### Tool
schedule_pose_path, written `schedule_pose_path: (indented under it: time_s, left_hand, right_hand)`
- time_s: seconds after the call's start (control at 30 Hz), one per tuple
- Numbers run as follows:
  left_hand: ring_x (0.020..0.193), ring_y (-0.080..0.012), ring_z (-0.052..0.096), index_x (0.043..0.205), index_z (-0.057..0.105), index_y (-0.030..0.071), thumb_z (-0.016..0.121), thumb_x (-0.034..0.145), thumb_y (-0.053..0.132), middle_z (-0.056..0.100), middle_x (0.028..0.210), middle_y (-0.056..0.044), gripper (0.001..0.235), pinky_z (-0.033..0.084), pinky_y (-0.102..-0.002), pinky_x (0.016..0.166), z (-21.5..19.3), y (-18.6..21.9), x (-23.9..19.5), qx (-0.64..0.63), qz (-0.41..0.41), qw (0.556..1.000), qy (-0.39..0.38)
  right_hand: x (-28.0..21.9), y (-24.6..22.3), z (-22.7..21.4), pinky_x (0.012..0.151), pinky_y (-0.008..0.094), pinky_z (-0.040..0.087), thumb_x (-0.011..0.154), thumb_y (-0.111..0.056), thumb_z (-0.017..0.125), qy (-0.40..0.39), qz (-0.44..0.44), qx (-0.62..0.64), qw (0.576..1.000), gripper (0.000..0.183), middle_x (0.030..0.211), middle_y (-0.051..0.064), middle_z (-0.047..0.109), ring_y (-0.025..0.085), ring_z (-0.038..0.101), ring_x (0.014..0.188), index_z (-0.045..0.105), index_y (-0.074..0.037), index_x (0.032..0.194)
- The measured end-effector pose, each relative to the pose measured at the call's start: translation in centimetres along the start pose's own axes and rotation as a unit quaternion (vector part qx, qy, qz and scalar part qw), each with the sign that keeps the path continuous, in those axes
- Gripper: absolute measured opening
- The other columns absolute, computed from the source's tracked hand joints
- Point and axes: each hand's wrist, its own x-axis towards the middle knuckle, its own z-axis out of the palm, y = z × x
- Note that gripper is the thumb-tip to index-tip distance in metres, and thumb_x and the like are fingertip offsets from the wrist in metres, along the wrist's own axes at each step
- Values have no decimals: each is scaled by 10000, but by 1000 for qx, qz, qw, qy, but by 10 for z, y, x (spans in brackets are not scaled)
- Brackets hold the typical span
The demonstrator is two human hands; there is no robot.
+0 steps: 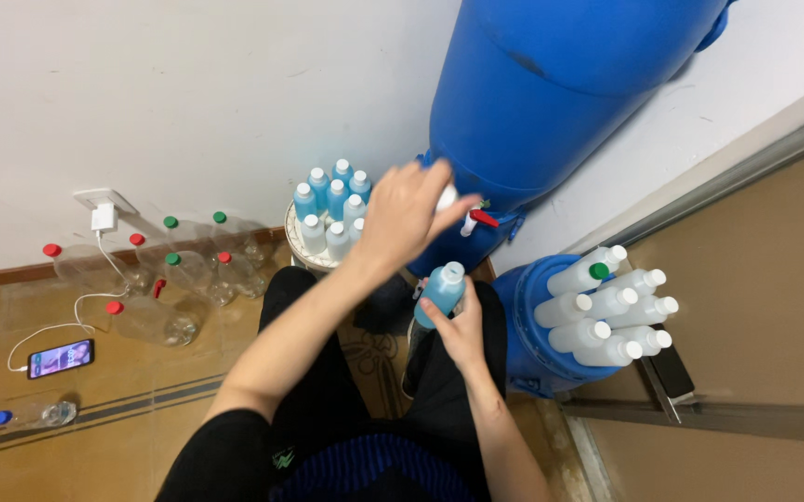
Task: The person sits on the floor and repeatedly pours liquid from small plastic bottles into a large blue barrel. After each pour, the person caps the bottle and places it into a bucket filled with other bottles.
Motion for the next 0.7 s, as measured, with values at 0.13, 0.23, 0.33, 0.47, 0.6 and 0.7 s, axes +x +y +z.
schedule_pose_path:
  time_s: [0.13,0.23,0.33,0.47,0.6,0.7]
  left_hand:
    - [745,-309,586,1033,546,119,634,968,506,551,780,-89,402,490,-400,664,27,-15,88,-44,97,991,86]
    - [841,-286,572,1220,531,145,637,996,438,493,885,-35,384,519,-382,740,29,1,154,-55,146,977,143]
    - [886,-252,633,1269,519,204,539,1059,447,583,946,-2,321,553,-364,757,33,19,214,-48,162,959,229]
    - [793,-327,612,949,507,174,411,1055,468,544,795,-39,327,516,-427,651,40,29,266,-81,165,946,269]
    - [780,-415,611,884,503,140,355,1071,502,562,766,-102,433,501,-520,651,65,5,310,-119,163,956,211]
    - [752,-515,634,898,500,94,379,1071,560,586,676,-233,512,485,-580,703,97,-26,340,-139,182,964,135]
  right_hand:
    - [18,-16,-13,1076,496,482,852,-165,836,-1,-19,11,1000,538,1219,218,708,320,681,1177,520,-15,1260]
    - [26,-38,-18,1074,509,474,901,-195,775,12,-76,-3,997,488,1184,216,678,336,674,1170,488,-3,1245]
    - [39,-63,-22,1058,487,480,897,-204,784,43,-102,24,994,461,1165,191,664,298,663,1144,502,-21,1212]
    - [51,-97,-39,1003,435,513,884,-159,780,81,-129,27,988,451,1102,130,672,213,679,1041,519,-53,1235]
    - [68,-142,-57,924,396,560,909,-160,755,96,-184,19,978,426,1095,140,686,199,699,994,513,-62,1246]
    - [85,-177,-74,913,439,576,921,-178,738,98,-189,23,977,443,1097,192,668,260,701,991,475,-42,1249]
